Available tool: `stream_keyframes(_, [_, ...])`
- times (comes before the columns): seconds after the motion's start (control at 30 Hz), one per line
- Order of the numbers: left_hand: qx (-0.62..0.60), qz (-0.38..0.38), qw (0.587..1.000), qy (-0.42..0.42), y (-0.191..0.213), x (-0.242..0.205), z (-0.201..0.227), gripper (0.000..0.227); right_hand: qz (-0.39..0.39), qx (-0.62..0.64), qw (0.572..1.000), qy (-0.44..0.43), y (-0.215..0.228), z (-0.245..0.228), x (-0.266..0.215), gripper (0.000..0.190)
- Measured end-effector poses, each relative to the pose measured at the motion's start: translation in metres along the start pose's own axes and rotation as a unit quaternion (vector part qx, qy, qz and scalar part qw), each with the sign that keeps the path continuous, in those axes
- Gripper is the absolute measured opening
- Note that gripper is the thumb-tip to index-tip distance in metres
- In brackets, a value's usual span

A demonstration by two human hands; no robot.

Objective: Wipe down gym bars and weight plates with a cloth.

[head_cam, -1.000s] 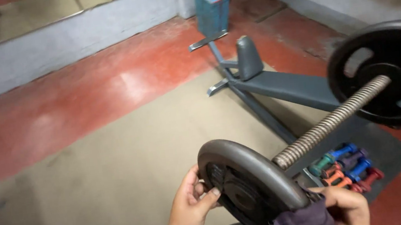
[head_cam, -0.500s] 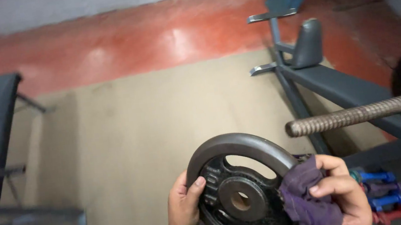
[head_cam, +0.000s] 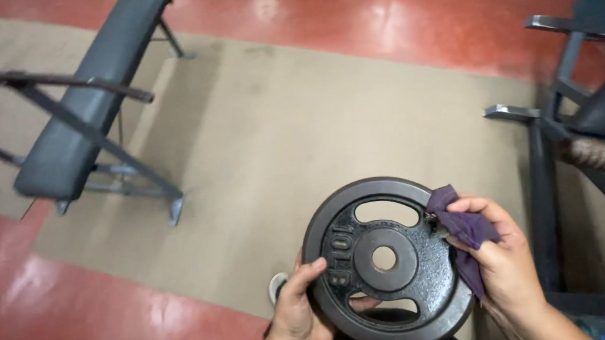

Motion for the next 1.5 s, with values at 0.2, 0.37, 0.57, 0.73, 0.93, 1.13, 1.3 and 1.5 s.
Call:
stream_keyframes(0.2, [0.008,0.085,0.996,-0.014,0.037,-0.026,-0.003,0.053,-0.118,-0.113,0.987,0.002,-0.056,-0.002,0.015,0.055])
stream_keyframes(0.37, [-0.01,0.091,0.995,-0.05,0.07,-0.05,0.02,0.057,-0.226,-0.394,0.889,0.061,-0.123,0.02,0.026,0.07])
stream_keyframes(0.57, [-0.034,0.108,0.991,-0.073,0.104,-0.09,0.059,0.06,-0.308,-0.635,0.699,0.118,-0.246,0.028,0.008,0.085])
stream_keyframes(0.73, [-0.016,0.121,0.984,-0.132,0.109,-0.121,0.1,0.064,-0.421,-0.64,0.589,0.259,-0.346,0.033,-0.027,0.094])
stream_keyframes(0.93, [-0.02,0.129,0.976,-0.176,0.143,-0.16,0.132,0.062,-0.607,-0.475,0.517,0.372,-0.369,0.017,-0.065,0.092])
stream_keyframes(1.13, [-0.017,0.152,0.975,-0.16,0.14,-0.191,0.172,0.059,-0.546,-0.546,0.497,0.397,-0.42,0.034,-0.051,0.091])
stream_keyframes(1.3, [-0.003,0.139,0.972,-0.191,0.155,-0.2,0.182,0.058,-0.539,-0.542,0.543,0.347,-0.483,0.054,-0.067,0.1])
stream_keyframes(1.5, [-0.014,0.174,0.964,-0.201,0.158,-0.211,0.196,0.058,-0.707,-0.439,0.442,0.335,-0.465,0.04,-0.074,0.096])
Point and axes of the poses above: each hand's wrist, its own x-axis towards the middle knuckle, its own y-axis out of the back of the hand, z = x × y, the point moved 8 cm from there along x, towards the middle knuckle, and after that the axes turned 6 degrees about -z, right-handed, at the moved point
